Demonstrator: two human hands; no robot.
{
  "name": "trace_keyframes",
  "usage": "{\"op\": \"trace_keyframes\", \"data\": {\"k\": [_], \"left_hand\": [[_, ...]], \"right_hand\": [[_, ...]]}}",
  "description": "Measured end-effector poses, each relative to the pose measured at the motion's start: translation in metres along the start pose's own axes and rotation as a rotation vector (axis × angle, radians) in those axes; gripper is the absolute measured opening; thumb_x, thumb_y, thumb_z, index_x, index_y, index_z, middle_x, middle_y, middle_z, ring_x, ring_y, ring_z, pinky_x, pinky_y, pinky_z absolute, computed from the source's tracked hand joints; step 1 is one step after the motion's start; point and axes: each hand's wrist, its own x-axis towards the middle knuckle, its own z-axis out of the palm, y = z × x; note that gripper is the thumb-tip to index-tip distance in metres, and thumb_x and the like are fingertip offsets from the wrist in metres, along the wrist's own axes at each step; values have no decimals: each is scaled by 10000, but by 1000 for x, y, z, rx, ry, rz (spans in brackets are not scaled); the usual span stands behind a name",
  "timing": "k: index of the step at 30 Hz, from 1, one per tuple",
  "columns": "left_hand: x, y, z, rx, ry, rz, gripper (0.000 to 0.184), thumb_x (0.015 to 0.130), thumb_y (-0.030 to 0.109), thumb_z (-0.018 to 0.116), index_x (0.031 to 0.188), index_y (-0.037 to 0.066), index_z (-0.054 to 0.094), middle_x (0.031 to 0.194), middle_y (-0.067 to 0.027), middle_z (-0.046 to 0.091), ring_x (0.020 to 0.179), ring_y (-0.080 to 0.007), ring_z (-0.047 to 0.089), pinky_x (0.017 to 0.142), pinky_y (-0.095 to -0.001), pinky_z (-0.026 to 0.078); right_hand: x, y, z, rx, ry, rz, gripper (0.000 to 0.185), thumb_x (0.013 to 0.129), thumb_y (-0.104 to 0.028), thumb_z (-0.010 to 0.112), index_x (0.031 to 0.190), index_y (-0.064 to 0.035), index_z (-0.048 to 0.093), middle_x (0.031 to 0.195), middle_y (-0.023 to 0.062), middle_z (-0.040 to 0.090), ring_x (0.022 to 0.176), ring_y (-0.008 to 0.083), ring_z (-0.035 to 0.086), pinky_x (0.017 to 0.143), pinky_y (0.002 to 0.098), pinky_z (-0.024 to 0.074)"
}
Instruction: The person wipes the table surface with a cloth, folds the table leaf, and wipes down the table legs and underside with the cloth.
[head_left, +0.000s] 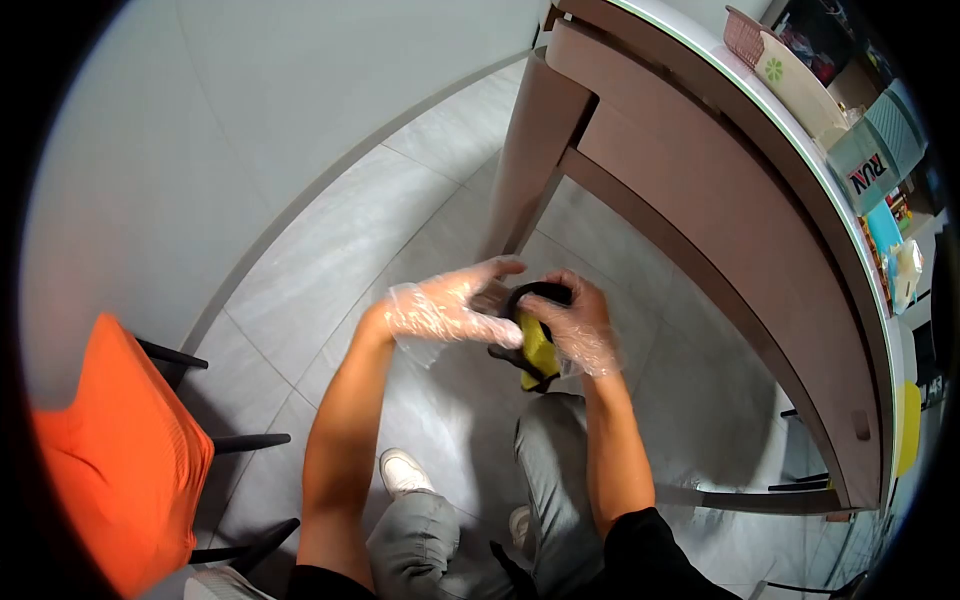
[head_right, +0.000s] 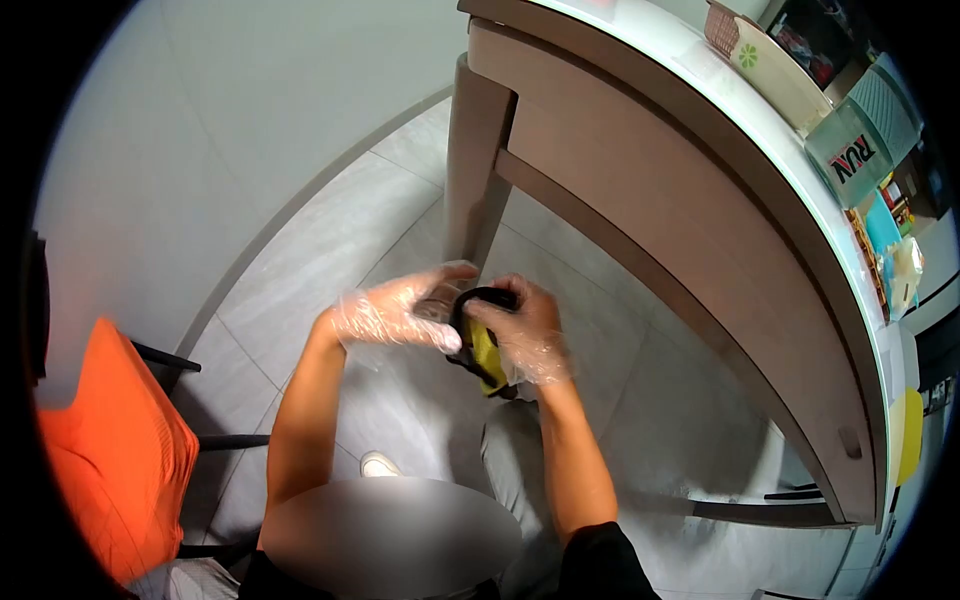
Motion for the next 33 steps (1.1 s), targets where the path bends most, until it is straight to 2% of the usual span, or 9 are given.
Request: {"op": "trace_keyframes", "data": {"k": [1,8,14,18,21,22,26,31,33], "left_hand": [[5,7,9,-66,-34,38,1111,780,429,900,1583,-15,274,1471,-206,542,1409,-289,491,1180,-394,392],[15,19,21,261,93,149,735,780,200,764,1432,21,477,1255,-196,646,1186,-289,644,1030,-391,508],[15,2,8,106,178,117,532,792,133,619,1299,-28,596,1162,-207,708,1084,-273,694,990,-381,530],[15,14,-6,553,304,-125,534,794,19,555,1323,-45,593,1195,-199,710,1120,-283,684,1024,-382,514],[2,9,-11,185,175,45,562,843,70,653,1386,-27,546,1266,-215,681,1188,-317,660,1049,-396,499],[3,9,-8,50,88,163,760,829,274,812,1451,-9,482,1306,-227,657,1232,-337,635,1073,-405,480],[19,32,29,382,209,78,991,691,493,916,1432,-4,484,1245,-225,673,1155,-357,666,1028,-405,509],[38,20,30,453,217,30,596,802,363,782,1224,-26,624,1078,-242,710,1029,-380,689,911,-434,530],[39,10,25,519,249,67,518,825,321,735,1190,-35,641,1045,-257,709,993,-379,691,895,-434,529]], "right_hand": [[-1,-2,0,28,-32,-13,269,783,-143,818,983,-3,706,897,50,702,839,132,638,797,302,524],[-9,-14,-17,343,-259,44,284,738,25,802,1004,-6,705,964,52,689,902,156,647,855,291,526],[-2,-2,-12,293,-87,27,238,805,61,762,1038,18,748,972,70,732,903,143,674,812,265,533],[1,4,-2,421,40,-5,176,839,-5,788,1010,15,751,896,56,734,831,120,667,775,266,535],[-4,-1,4,336,153,-79,165,845,-61,818,976,16,751,872,51,732,785,109,659,743,265,533],[-5,-1,6,323,158,-60,163,844,-69,822,961,16,748,861,48,729,775,105,655,733,263,531],[-7,-2,13,348,159,-49,166,844,-97,835,909,19,734,822,35,714,739,88,630,697,254,518],[-1,9,1,328,141,-30,188,853,-143,849,871,-1,728,783,-4,669,700,70,569,643,242,469],[2,13,-2,358,109,-76,189,885,-165,830,871,-25,704,816,-22,638,764,53,546,711,233,461]]}}
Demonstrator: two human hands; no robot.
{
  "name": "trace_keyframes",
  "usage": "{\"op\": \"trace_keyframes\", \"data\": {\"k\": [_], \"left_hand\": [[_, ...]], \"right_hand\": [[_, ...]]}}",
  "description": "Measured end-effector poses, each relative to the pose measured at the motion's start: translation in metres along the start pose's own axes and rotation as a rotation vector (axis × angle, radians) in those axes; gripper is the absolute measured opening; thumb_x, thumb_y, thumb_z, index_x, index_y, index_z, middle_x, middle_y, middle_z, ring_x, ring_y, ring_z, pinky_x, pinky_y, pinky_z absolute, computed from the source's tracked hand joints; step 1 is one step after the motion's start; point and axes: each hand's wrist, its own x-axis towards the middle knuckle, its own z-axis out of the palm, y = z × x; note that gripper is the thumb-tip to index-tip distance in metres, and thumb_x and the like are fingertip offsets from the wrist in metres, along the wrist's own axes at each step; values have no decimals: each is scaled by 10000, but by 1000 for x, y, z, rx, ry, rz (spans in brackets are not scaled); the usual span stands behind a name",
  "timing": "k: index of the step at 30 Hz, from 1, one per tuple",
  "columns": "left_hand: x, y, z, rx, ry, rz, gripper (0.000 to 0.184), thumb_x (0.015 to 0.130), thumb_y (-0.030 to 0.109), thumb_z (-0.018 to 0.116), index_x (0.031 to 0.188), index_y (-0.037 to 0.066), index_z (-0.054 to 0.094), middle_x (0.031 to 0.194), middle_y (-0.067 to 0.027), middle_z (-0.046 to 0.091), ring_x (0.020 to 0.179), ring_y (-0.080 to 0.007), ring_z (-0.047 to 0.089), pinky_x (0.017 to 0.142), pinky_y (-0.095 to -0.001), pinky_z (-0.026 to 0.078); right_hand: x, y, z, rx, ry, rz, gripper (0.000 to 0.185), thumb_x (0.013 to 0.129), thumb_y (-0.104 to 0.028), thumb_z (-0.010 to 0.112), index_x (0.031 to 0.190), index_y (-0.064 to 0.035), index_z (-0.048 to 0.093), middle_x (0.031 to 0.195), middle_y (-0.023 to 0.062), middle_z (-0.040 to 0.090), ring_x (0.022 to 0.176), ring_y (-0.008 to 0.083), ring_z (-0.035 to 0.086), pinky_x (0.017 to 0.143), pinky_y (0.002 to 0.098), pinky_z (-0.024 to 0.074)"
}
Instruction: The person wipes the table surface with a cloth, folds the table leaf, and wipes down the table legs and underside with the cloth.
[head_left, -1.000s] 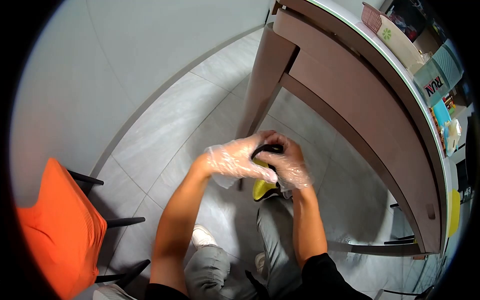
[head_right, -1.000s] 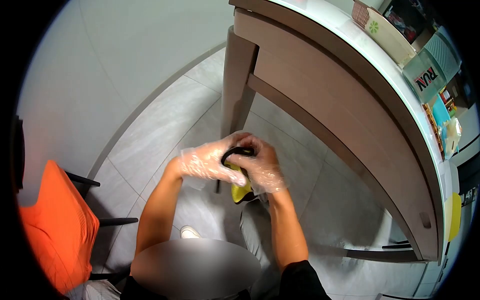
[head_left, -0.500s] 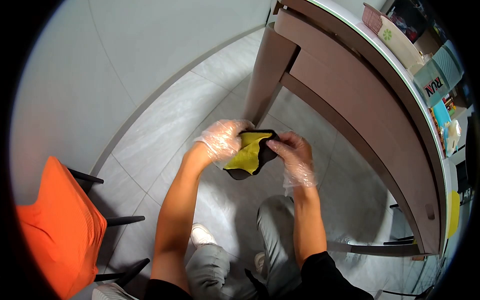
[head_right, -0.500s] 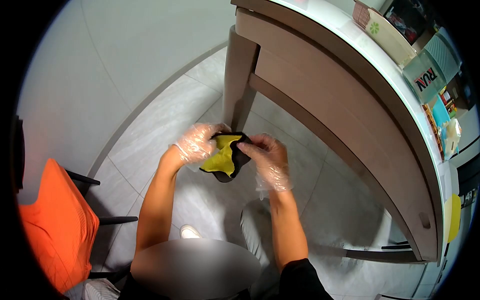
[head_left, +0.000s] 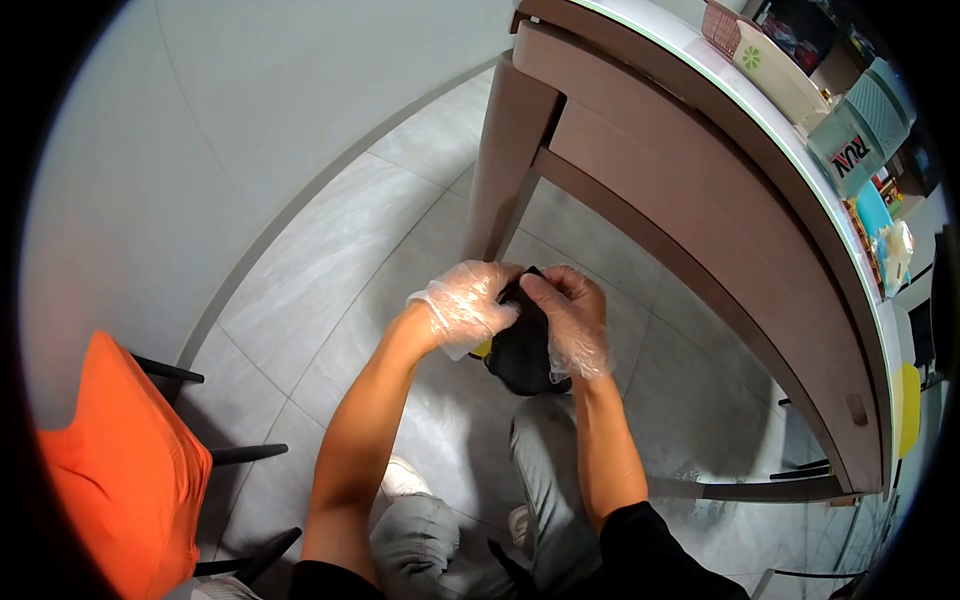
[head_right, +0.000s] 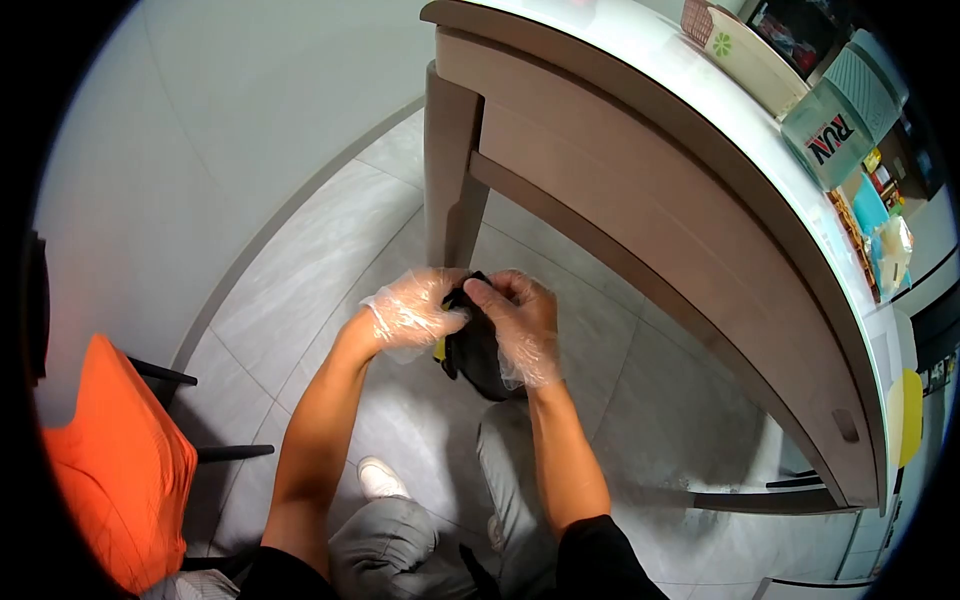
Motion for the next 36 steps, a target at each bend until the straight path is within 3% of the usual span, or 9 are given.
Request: {"op": "trace_keyframes", "data": {"k": [8,11,14,15,18,21,25,29,36], "left_hand": [[-7,17,-25,-172,95,25,370,921,295,695,1094,-32,701,945,-223,707,866,-335,677,836,-390,527],[-12,28,-37,-329,194,29,300,953,227,706,1092,-39,687,949,-144,704,895,-218,649,859,-355,518],[-16,27,-49,-465,353,108,234,969,164,712,1105,-20,664,935,-15,620,902,-123,567,857,-293,480],[-19,32,-55,-509,367,88,225,969,160,712,1100,-15,663,929,-1,606,892,-111,554,845,-281,471],[-25,20,-68,-429,488,75,235,986,187,702,1071,-28,662,892,-45,607,883,-109,564,838,-280,480],[-30,13,-81,-151,651,-19,252,973,211,704,1047,-29,679,816,-96,628,775,-156,587,758,-322,491],[-39,-8,-100,198,721,-192,209,957,158,708,1027,-36,670,771,-47,580,667,-121,557,618,-276,469],[-31,-18,-105,-583,721,-227,442,1021,241,639,1320,-69,536,1033,-144,697,671,-252,742,501,-266,553],[18,-31,-78,-1527,987,20,610,1024,201,643,1514,14,331,1243,-219,599,876,-368,743,784,-437,644]], "right_hand": [[7,36,-6,182,-102,-82,311,917,-146,792,1143,-27,615,1042,-2,622,939,73,559,830,245,481],[-9,14,1,53,-269,56,403,880,-165,813,1188,33,645,1079,64,687,994,134,628,840,316,533],[0,38,-12,-443,-467,236,374,881,-251,793,1081,52,705,953,144,736,892,212,685,821,382,543],[-1,47,-14,-653,-462,25,369,895,-322,743,977,38,733,860,214,727,835,334,706,833,448,535],[10,55,-28,-946,-534,83,348,917,-330,694,1040,-8,738,922,237,721,877,413,693,838,485,527],[11,51,-46,-933,-74,-65,244,935,-206,675,1071,-10,726,956,221,732,857,388,708,829,461,543],[11,21,-54,-642,356,-309,191,931,-52,657,1113,-17,704,960,166,737,819,300,729,796,398,582],[16,2,-44,-77,333,-181,252,940,-30,662,1190,-1,658,993,81,722,823,208,724,793,347,610],[89,-12,29,769,462,-232,297,1017,-236,613,1234,-33,613,1094,78,652,905,227,683,838,339,603]]}}
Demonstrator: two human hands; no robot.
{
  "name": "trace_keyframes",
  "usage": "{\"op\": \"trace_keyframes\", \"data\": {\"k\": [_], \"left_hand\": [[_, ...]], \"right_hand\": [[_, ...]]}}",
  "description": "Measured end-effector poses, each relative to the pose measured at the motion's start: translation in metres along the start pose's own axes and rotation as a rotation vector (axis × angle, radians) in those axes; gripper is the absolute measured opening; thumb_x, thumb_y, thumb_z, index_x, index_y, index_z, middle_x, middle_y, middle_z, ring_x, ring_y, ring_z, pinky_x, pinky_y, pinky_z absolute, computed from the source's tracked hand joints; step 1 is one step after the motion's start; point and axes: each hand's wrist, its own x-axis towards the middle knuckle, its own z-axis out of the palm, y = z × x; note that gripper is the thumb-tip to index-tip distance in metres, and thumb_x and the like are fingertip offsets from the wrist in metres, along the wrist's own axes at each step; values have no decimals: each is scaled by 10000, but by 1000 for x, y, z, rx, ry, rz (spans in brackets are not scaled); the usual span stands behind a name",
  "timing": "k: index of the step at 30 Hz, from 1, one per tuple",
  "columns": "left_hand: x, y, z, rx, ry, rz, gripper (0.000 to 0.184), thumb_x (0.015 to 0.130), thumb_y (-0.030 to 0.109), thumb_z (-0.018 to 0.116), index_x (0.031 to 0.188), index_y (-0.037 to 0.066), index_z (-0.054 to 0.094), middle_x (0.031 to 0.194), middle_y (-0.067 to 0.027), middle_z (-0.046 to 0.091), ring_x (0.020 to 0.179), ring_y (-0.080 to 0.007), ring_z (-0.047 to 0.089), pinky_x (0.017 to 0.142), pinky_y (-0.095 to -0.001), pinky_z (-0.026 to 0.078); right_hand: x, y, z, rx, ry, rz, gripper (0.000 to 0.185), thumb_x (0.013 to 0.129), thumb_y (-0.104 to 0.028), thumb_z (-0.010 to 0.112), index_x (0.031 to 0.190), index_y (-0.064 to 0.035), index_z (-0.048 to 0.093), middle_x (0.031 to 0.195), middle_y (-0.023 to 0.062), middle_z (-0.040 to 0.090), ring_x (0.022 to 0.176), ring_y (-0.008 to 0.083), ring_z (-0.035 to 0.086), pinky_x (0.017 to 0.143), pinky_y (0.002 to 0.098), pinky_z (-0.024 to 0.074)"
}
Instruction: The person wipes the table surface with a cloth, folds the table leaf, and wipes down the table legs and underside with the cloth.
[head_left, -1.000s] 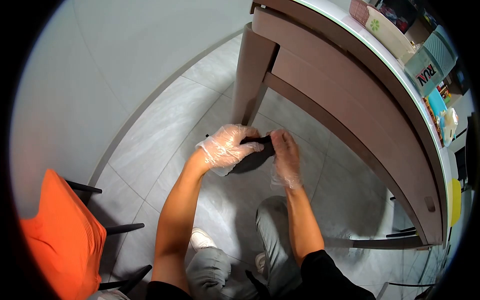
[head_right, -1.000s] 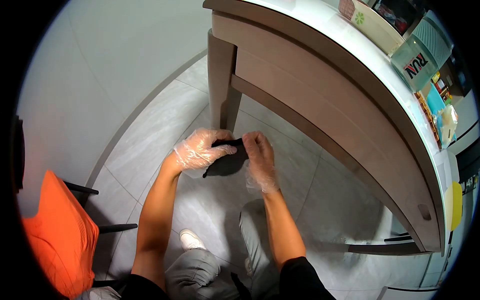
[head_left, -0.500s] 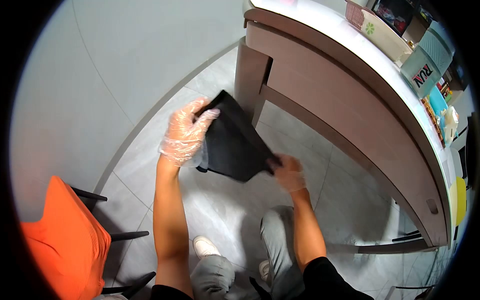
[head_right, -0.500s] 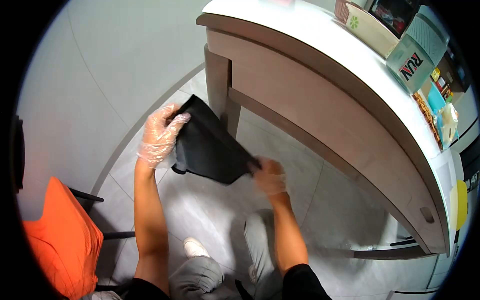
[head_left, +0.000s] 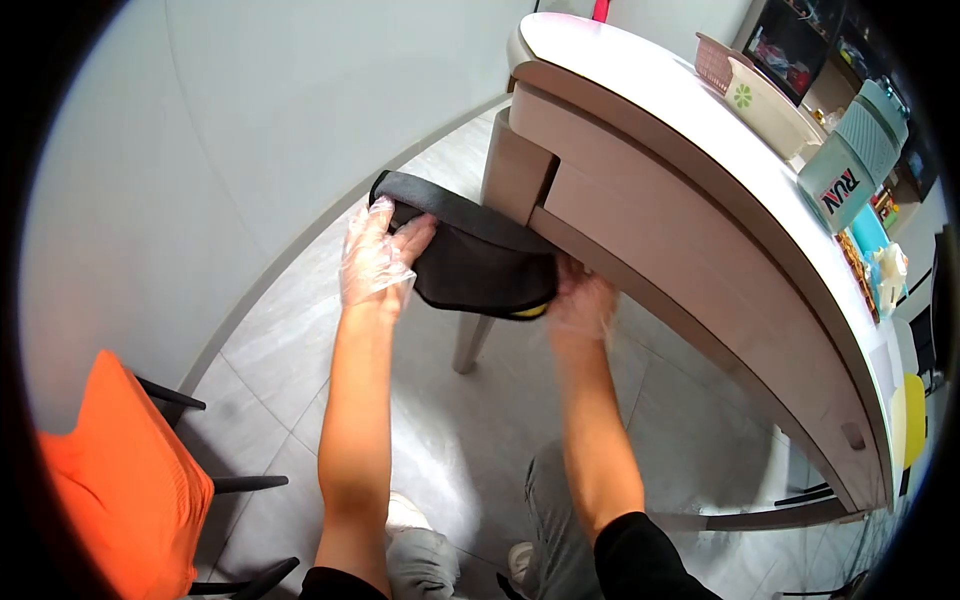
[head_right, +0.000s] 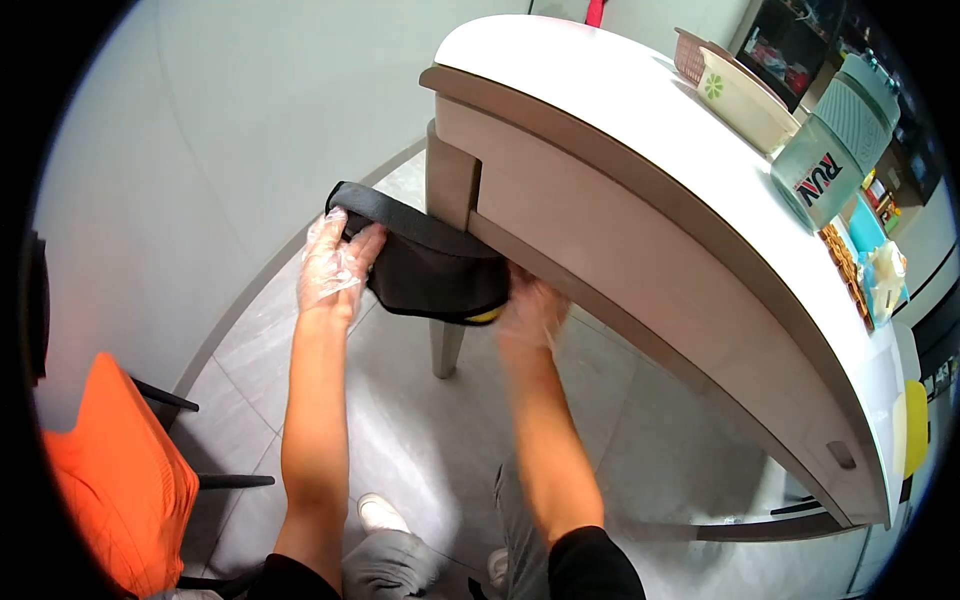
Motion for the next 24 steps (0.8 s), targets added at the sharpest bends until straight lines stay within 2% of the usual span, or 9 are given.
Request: {"op": "trace_keyframes", "data": {"k": [2,4,5,6,10,14,17,20,24], "left_hand": [[9,-31,2,-197,43,-4,515,1010,167,660,1438,46,399,1323,-198,552,1176,-411,634,1053,-542,526],[3,-45,18,-181,-100,21,569,1015,157,651,1487,50,351,1358,-172,536,1333,-398,519,1163,-547,411],[-5,-52,27,-157,-95,47,475,1026,197,634,1455,115,449,1427,-118,546,1319,-321,535,1176,-443,398],[-10,-61,34,-164,-214,123,560,1032,200,612,1534,142,370,1446,-121,526,1377,-305,472,1199,-423,352],[-36,-57,64,81,-342,263,683,1019,295,637,1589,108,311,1471,-124,501,1386,-233,439,1191,-411,341],[-19,-68,59,400,-469,341,675,1093,510,428,1522,-12,429,1494,-143,514,1392,-224,446,1187,-356,314],[-11,-66,56,453,-498,303,670,1097,509,372,1505,-18,444,1459,-157,547,1362,-238,486,1159,-350,345],[7,-69,39,655,-567,472,620,1090,452,362,1490,-11,462,1424,-178,575,1329,-258,523,1143,-352,363],[11,-78,21,649,-540,380,571,1062,385,400,1465,-11,487,1382,-173,611,1290,-277,561,1128,-367,389]], "right_hand": [[12,17,8,23,92,146,341,1015,-255,624,1277,-39,591,1179,96,637,1013,233,665,913,352,582],[8,20,26,60,122,213,377,1018,-281,616,1311,-47,577,1238,113,624,1096,242,644,970,367,560],[3,17,36,82,108,207,390,1022,-297,603,1324,-51,575,1255,122,619,1124,249,631,989,375,548],[-5,12,46,102,95,202,404,1027,-314,589,1337,-55,572,1273,130,614,1152,255,619,1007,383,536],[-20,18,64,-29,121,98,474,1048,-362,520,1352,1,533,1311,150,576,1202,275,574,1031,433,489],[-32,50,47,-287,-74,-200,534,1043,-366,534,1387,32,444,1336,167,520,1202,279,546,1039,434,459],[-33,69,31,-357,-362,-403,641,998,-327,618,1455,28,341,1359,183,476,1226,286,514,1057,419,437],[-33,68,30,-603,-398,-460,771,939,-256,698,1491,41,249,1386,197,427,1271,293,465,1081,428,403],[-23,69,18,-815,-460,-651,822,925,-246,710,1501,60,209,1410,188,390,1273,278,445,1100,436,386]]}}
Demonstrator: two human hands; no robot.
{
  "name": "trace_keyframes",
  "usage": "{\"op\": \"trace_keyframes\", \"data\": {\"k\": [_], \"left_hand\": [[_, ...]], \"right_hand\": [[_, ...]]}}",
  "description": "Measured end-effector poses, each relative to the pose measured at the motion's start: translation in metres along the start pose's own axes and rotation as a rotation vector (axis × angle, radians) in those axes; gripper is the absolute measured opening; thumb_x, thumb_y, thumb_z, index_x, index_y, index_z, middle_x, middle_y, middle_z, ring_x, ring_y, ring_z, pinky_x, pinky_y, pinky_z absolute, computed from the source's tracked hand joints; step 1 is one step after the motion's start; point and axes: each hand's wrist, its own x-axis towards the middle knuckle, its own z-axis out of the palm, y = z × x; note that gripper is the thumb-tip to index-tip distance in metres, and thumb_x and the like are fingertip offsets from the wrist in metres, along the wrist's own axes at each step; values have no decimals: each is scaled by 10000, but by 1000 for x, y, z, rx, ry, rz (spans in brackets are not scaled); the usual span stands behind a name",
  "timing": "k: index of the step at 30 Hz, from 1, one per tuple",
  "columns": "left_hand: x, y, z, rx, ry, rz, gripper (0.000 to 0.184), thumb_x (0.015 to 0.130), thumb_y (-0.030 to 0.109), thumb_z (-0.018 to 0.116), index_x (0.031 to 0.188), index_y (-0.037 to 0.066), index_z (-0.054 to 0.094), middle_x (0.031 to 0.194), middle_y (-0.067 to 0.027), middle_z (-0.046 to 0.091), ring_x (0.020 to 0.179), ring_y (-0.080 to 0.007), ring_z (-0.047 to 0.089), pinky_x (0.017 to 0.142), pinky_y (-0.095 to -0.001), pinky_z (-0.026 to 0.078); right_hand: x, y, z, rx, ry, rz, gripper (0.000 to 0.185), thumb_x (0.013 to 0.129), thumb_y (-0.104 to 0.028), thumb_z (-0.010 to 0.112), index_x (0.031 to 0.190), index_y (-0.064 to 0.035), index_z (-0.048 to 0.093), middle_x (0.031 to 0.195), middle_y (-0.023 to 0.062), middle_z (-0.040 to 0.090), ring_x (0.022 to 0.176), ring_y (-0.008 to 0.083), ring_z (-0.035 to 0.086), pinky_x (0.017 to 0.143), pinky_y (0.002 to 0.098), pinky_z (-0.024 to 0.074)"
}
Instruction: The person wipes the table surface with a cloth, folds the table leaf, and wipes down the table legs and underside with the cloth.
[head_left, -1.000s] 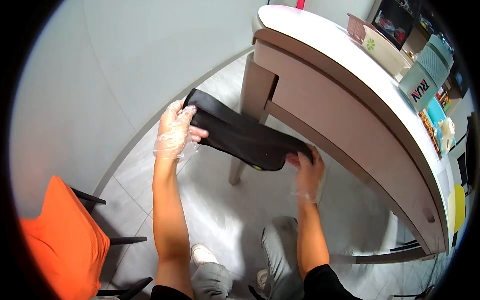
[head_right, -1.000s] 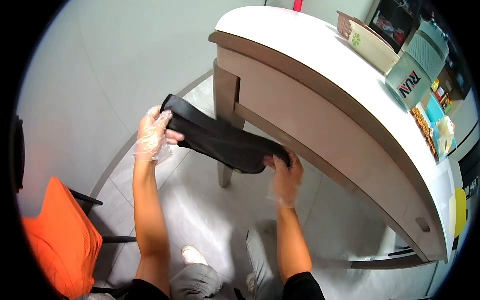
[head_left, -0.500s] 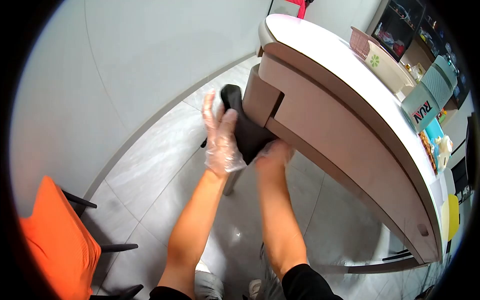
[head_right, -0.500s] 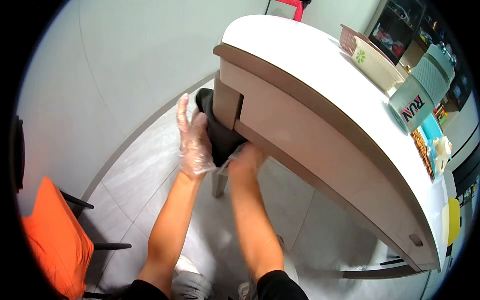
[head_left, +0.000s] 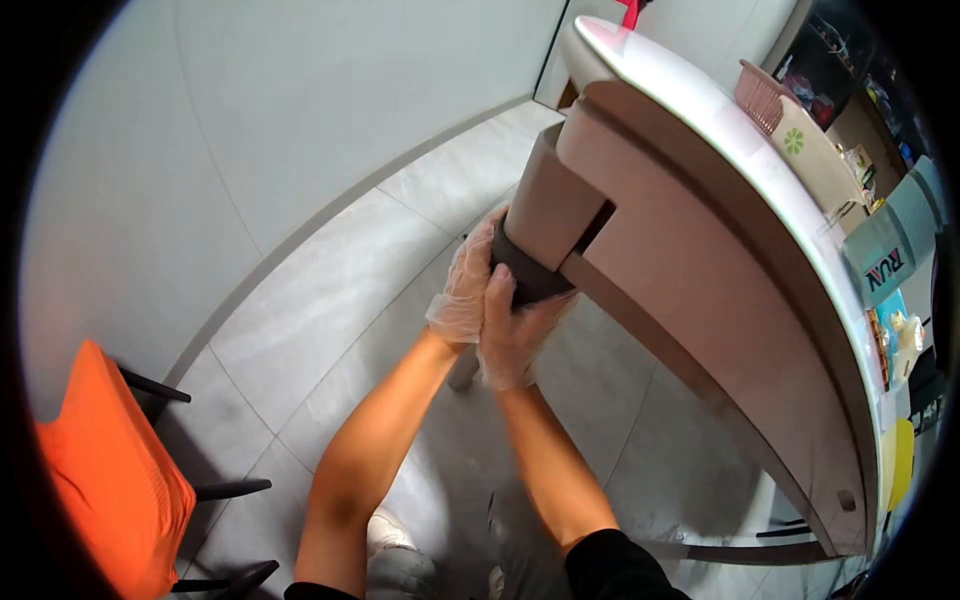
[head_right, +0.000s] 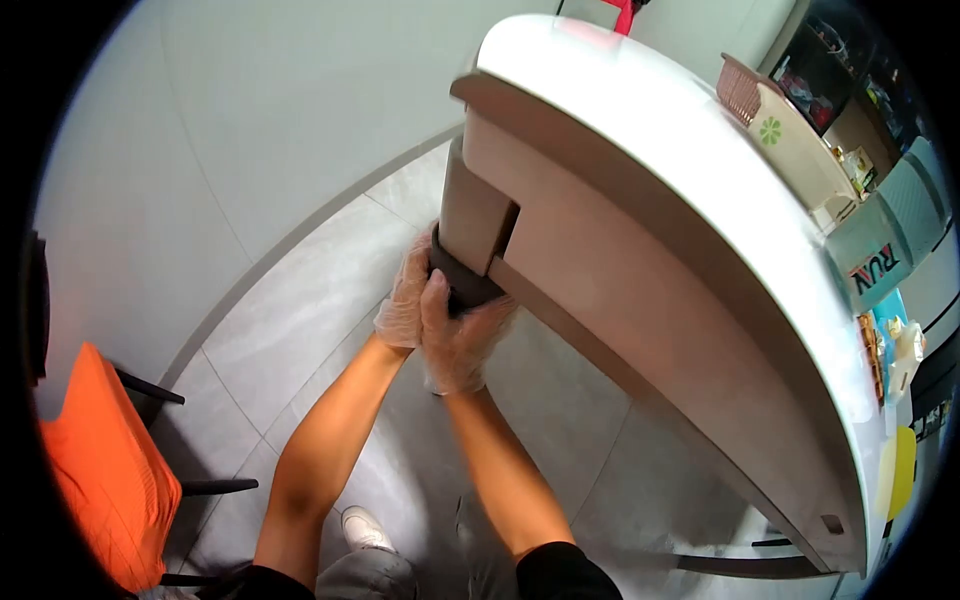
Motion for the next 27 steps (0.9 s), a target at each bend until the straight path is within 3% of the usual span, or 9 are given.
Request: {"op": "trace_keyframes", "data": {"k": [3,9,12,17,20,24,25,27], "left_hand": [[-14,-32,-8,128,-18,130,541,1036,340,461,1450,-6,497,1381,-201,608,1295,-331,572,1105,-400,420],[-49,-77,-22,458,4,159,498,1006,323,509,1404,24,535,1308,-223,639,1230,-426,589,1048,-457,462],[-66,-115,-30,642,-9,196,515,1000,356,514,1398,30,538,1269,-210,660,1199,-436,599,1031,-462,470],[-67,-102,-32,285,-108,30,497,1023,368,510,1370,17,568,1270,-180,667,1204,-311,624,1037,-413,468],[-73,-99,-29,120,-1,-141,440,1035,321,522,1336,13,611,1265,-146,683,1168,-234,634,1025,-372,483],[-63,-118,-58,-19,9,-449,370,1013,232,590,1301,6,647,1243,-120,703,1117,-213,660,1006,-336,504],[-54,-98,-73,223,-30,-455,332,992,193,647,1270,12,666,1197,-120,712,1090,-197,669,1004,-335,506],[-33,-45,-93,156,142,-405,317,986,210,665,1247,30,678,1175,-98,714,1083,-187,670,1012,-342,499]], "right_hand": [[-6,12,2,16,52,-72,842,886,-203,759,1498,39,235,1410,182,394,1266,268,444,1118,412,374],[-36,39,12,190,79,202,945,756,-166,887,1488,2,312,1385,132,483,1239,236,512,1115,363,390],[-48,58,5,-68,0,267,968,729,-211,915,1476,-4,334,1372,122,527,1217,210,549,1109,330,403],[-57,58,8,-17,66,313,942,691,-295,942,1414,-5,412,1333,142,583,1175,211,599,1095,321,424],[-61,62,5,-94,7,347,923,690,-337,940,1390,1,441,1315,151,597,1168,228,612,1070,349,446],[-65,69,-3,-184,-120,405,901,690,-354,942,1365,4,465,1276,145,620,1170,237,616,1027,375,472],[-69,70,-2,-220,-94,383,865,695,-349,940,1341,7,486,1252,139,633,1145,238,626,1013,374,480],[-79,73,1,-299,-47,349,794,705,-338,936,1291,11,528,1203,128,659,1095,240,646,985,372,497]]}}
